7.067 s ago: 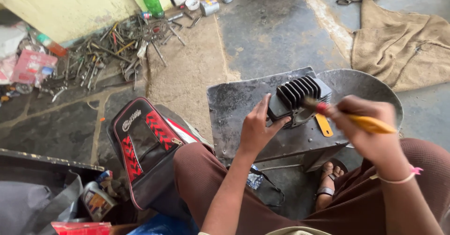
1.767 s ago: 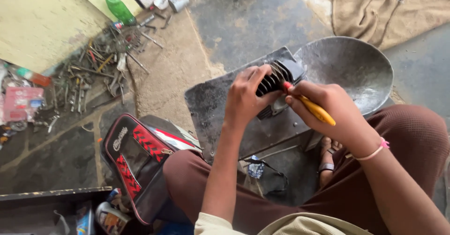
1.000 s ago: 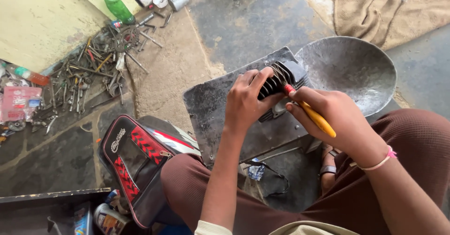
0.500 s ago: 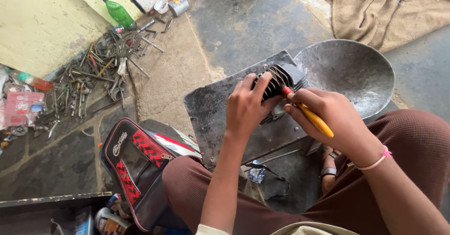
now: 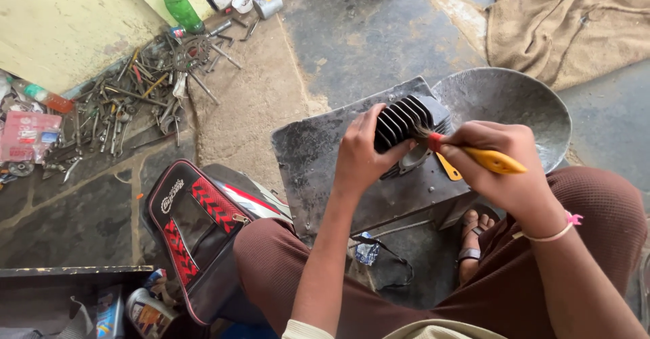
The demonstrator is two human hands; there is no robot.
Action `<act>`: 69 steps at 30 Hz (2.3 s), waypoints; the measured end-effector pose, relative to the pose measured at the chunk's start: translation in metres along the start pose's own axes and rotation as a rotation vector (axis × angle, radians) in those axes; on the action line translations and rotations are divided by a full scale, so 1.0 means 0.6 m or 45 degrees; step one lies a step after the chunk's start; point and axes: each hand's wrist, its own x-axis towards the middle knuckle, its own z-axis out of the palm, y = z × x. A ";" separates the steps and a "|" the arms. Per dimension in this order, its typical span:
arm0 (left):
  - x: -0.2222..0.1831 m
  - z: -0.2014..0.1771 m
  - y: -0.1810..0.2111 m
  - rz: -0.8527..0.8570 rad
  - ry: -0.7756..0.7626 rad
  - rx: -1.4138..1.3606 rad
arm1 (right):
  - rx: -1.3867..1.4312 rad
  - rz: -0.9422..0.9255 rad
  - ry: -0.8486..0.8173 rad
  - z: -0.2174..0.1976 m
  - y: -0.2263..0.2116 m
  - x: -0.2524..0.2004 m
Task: Cleaning a motorcycle engine cylinder using a wire brush and a scraper to remove dirt and carbon.
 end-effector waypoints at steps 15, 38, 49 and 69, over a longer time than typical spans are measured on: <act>-0.008 0.001 0.004 0.007 0.083 -0.012 | -0.191 -0.014 -0.023 0.024 -0.005 -0.003; -0.004 0.000 0.001 -0.016 0.082 -0.009 | 0.143 -0.026 0.410 0.000 -0.006 -0.007; -0.005 -0.002 0.003 -0.032 0.092 -0.030 | -0.178 0.113 0.010 -0.015 0.036 -0.007; -0.009 0.006 -0.003 -0.047 0.058 0.020 | -0.149 0.225 -0.190 -0.025 0.024 -0.004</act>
